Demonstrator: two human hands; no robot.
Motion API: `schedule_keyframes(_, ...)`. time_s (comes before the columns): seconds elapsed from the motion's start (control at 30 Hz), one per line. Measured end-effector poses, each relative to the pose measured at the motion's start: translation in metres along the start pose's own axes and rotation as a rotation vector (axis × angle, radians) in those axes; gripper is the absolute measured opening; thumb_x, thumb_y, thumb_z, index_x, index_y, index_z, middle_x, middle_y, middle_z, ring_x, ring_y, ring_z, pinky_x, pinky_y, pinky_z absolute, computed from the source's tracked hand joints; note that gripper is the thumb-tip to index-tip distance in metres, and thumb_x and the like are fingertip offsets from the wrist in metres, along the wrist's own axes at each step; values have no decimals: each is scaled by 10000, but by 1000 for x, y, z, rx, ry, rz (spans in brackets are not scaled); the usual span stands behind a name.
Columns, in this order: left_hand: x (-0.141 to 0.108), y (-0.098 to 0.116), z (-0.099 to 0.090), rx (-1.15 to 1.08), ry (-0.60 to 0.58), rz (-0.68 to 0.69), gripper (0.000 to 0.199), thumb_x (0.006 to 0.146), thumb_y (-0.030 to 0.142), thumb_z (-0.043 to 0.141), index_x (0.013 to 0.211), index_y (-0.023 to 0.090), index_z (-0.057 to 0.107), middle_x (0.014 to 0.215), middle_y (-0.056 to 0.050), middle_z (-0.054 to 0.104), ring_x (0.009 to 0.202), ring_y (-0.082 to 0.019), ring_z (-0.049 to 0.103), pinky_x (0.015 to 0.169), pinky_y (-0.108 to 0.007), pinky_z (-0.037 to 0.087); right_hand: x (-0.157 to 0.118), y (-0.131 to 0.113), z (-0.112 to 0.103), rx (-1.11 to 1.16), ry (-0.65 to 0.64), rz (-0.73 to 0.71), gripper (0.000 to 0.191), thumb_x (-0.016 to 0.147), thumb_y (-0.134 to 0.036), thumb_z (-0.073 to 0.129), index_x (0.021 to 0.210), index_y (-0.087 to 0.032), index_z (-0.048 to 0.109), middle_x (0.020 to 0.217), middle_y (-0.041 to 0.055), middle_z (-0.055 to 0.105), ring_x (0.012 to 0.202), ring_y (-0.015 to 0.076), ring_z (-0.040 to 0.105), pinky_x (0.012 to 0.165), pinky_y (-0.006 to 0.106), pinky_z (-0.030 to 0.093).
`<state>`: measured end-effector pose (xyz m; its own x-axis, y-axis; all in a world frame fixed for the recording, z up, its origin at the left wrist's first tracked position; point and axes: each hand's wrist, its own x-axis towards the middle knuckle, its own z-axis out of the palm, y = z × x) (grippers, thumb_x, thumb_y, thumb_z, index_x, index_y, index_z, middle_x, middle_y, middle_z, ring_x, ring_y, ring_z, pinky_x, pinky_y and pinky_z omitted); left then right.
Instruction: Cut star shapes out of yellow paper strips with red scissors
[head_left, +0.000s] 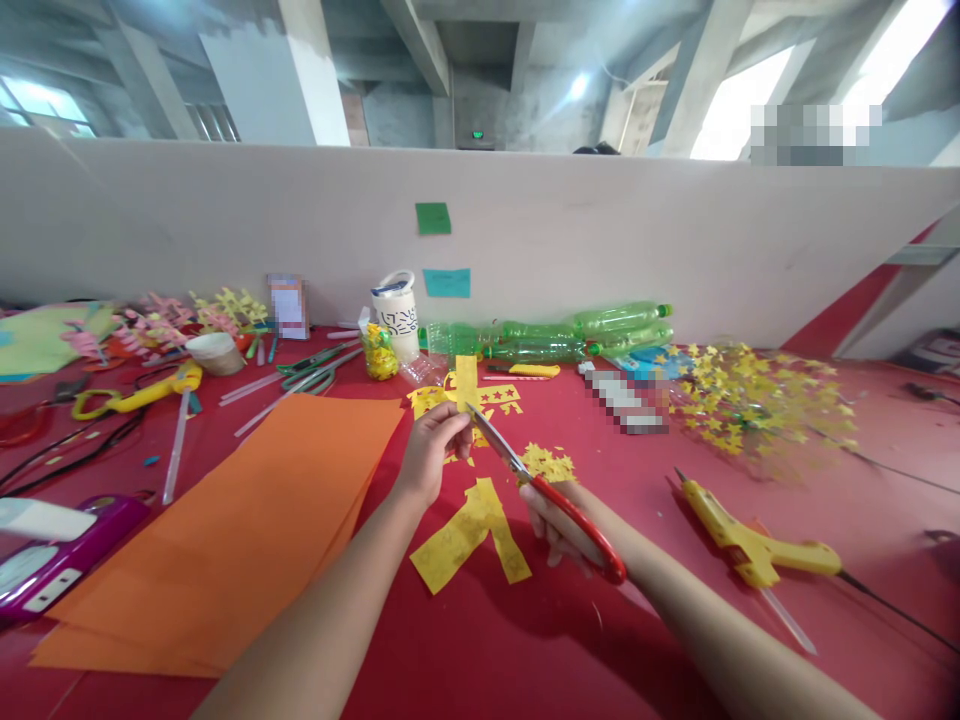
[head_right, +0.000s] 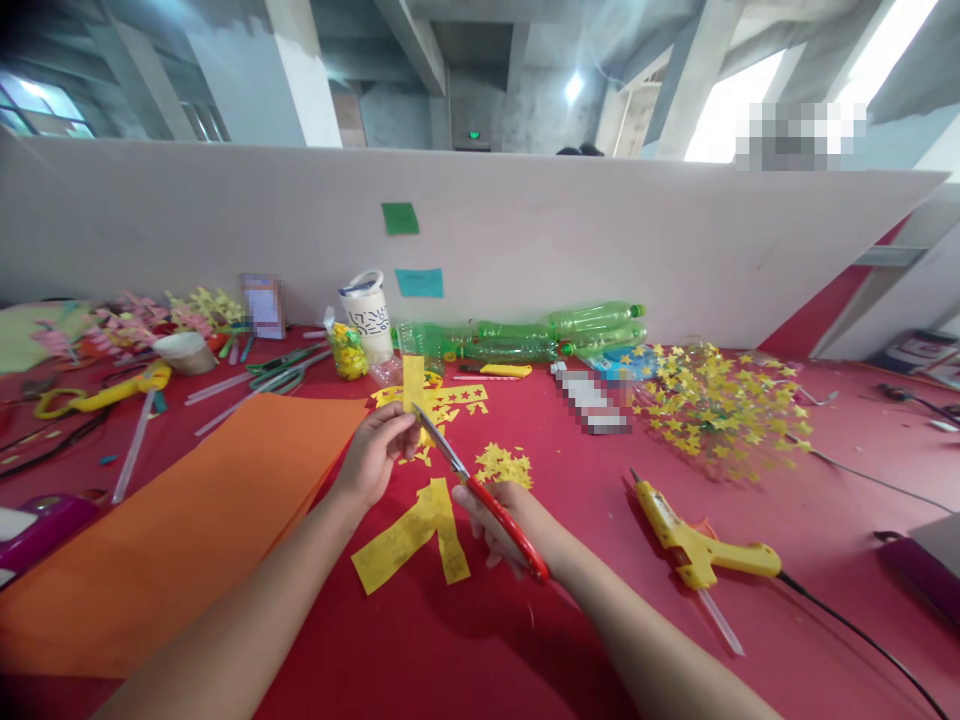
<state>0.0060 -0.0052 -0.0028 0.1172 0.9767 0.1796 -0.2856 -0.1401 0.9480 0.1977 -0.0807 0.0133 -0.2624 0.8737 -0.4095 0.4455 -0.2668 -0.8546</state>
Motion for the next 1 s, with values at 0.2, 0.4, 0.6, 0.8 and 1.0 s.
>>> schedule_keyframes(0.2, 1, -1, -1, -25, 0, -8, 195, 785, 286, 608, 647, 157, 557, 569, 28, 548, 469, -66, 468, 466, -196, 362, 0, 0, 0, -10, 3, 5, 545, 775, -695, 492, 594, -181, 490, 336, -52, 394, 308, 120, 486, 233, 164, 268)
schedule_keyframes(0.4, 2, -1, -2, -72, 12, -19, 190, 769, 250, 609, 618, 158, 537, 546, 32, 552, 446, -60, 468, 450, -188, 348, 3, 5, -1, 17, -2, -11, 495, 771, -635, 560, 590, -178, 498, 381, -50, 421, 316, 118, 495, 231, 163, 282)
schedule_keyframes(0.6, 3, -1, -3, -129, 64, -19, 140, 733, 231, 635, 653, 164, 541, 529, 38, 559, 432, -62, 470, 427, -182, 338, 3, 5, -2, 26, -2, -14, 499, 772, -630, 569, 579, -177, 487, 350, -57, 403, 277, 102, 460, 235, 158, 274)
schedule_keyframes(0.8, 5, 1, -5, -146, 131, -19, 99, 719, 232, 647, 719, 165, 574, 545, 40, 570, 436, -58, 476, 431, -172, 352, 2, 2, -2, 30, -3, -5, 514, 750, -656, 575, 576, -180, 486, 332, -61, 385, 292, 116, 481, 229, 162, 277)
schedule_keyframes(1.0, 4, 3, -3, -138, 116, -19, 219, 768, 351, 646, 698, 158, 571, 579, 29, 565, 448, -51, 464, 434, -175, 341, -1, -1, 1, 36, 27, -27, 517, 775, -650, 539, 586, -172, 487, 400, -52, 457, 259, 66, 416, 233, 156, 250)
